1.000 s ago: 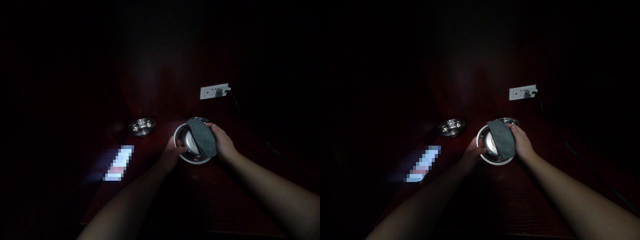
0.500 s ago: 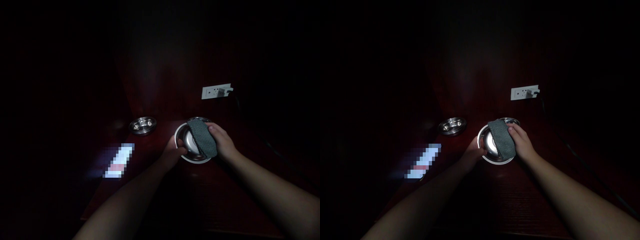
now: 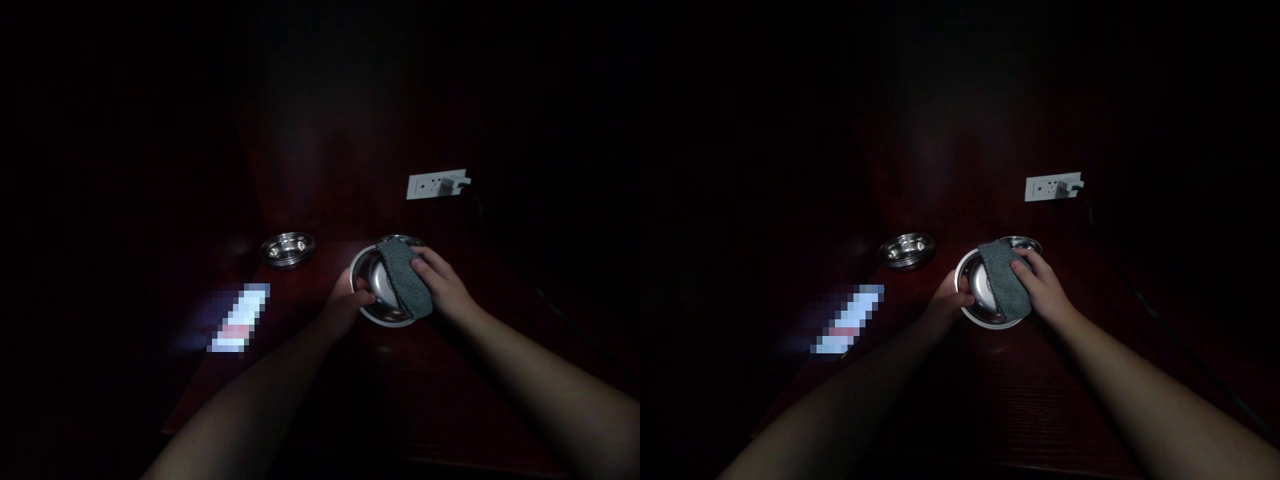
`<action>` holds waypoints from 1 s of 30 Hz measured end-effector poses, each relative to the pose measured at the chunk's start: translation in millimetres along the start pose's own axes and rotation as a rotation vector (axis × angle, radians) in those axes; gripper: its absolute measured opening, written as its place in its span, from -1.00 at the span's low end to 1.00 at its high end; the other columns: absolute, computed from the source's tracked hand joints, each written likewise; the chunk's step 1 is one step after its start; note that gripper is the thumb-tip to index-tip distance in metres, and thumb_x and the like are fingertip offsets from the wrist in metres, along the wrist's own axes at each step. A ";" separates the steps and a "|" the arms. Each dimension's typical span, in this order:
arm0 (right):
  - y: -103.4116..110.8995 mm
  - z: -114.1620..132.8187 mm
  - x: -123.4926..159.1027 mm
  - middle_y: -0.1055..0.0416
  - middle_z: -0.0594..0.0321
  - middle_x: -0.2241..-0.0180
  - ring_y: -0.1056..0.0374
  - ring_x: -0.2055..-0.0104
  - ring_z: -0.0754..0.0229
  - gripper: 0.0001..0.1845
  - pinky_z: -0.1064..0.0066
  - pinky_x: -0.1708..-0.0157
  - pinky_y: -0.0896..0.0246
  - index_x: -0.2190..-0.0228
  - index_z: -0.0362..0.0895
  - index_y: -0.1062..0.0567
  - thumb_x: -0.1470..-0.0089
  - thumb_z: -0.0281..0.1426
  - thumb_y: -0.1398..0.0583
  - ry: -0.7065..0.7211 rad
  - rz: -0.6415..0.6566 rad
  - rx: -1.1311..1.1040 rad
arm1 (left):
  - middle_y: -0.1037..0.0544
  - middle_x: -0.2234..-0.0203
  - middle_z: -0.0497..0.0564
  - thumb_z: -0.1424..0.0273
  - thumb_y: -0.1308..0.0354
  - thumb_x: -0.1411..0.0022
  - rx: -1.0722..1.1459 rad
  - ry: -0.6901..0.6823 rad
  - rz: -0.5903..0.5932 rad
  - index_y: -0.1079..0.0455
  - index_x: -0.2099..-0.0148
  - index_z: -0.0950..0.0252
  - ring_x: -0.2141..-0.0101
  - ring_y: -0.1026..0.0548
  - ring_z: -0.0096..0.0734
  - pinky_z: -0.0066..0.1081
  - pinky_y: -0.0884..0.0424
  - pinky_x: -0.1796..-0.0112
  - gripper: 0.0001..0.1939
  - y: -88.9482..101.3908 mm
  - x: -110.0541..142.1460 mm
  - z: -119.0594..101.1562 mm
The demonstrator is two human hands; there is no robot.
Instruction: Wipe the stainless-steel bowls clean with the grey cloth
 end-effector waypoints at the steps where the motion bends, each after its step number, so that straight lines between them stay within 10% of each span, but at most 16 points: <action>1: -0.3 -0.1 0.0 -0.42 0.27 0.31 -0.30 0.27 0.07 -0.69 0.29 0.30 -0.18 0.26 0.01 -0.45 0.02 -0.09 -0.19 0.003 0.005 -0.001 | -0.49 0.35 -0.03 0.51 -0.19 0.22 -0.005 0.001 0.003 -0.28 0.04 0.27 0.26 -0.45 -0.25 -0.30 -0.30 0.23 -0.42 -0.5 0.1 -0.2; 30: -2.2 -8.9 1.3 -0.36 0.27 0.25 -0.30 0.21 0.08 -0.62 0.30 0.24 -0.22 0.20 0.00 -0.33 0.02 -0.09 -0.21 0.002 0.019 -0.016 | -0.49 0.44 -0.05 0.51 -0.23 0.25 0.086 -0.059 0.012 -0.31 0.04 0.28 0.33 -0.46 -0.25 -0.30 -0.32 0.26 -0.40 4.1 -4.3 2.1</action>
Point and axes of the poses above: each hand's wrist, its own x-axis away from the middle knuckle, its own y-axis out of the back of the hand, z = x × y, the point moved 10 cm from there along -x, towards the middle knuckle
